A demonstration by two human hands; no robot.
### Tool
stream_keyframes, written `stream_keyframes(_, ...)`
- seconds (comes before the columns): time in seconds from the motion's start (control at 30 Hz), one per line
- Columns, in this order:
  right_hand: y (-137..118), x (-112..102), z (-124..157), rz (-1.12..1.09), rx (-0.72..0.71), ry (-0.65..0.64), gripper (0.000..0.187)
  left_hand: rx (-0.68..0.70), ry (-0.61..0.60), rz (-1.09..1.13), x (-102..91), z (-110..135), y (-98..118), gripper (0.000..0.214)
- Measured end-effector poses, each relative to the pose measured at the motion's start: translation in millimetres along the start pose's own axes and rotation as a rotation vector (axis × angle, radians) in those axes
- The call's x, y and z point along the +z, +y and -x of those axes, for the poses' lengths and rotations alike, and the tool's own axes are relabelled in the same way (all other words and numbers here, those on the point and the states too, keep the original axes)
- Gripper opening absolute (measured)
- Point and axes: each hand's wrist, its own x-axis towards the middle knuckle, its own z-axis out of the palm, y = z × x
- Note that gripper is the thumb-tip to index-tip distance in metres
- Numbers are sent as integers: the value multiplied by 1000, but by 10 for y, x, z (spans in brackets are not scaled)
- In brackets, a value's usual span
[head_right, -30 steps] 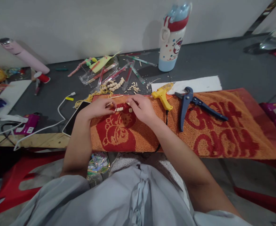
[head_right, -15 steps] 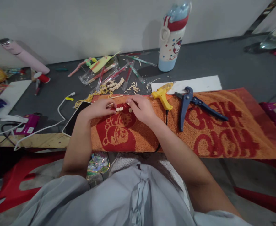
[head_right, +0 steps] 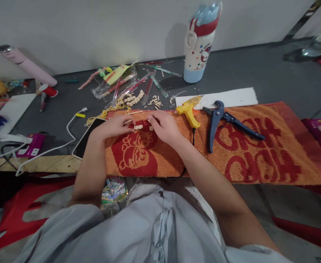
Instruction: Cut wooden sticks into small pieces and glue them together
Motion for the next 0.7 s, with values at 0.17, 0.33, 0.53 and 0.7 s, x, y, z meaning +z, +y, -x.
stream_keyframes(0.17, 3, 0, 1, 1, 7, -4, 33, -10, 40, 52, -3, 11, 3, 23)
stream_keyframes(0.33, 11, 3, 1, 7, 1, 2, 32, -19, 58, 41, -35, 30, 50, 21)
stream_keyframes(0.53, 21, 7, -1, 14, -2, -1, 34, -33, 43, 78, -20, 34, 43, 26)
stream_keyframes(0.7, 27, 10, -1, 21, -7, 0, 34, -40, 35, 59, -20, 35, 44, 26)
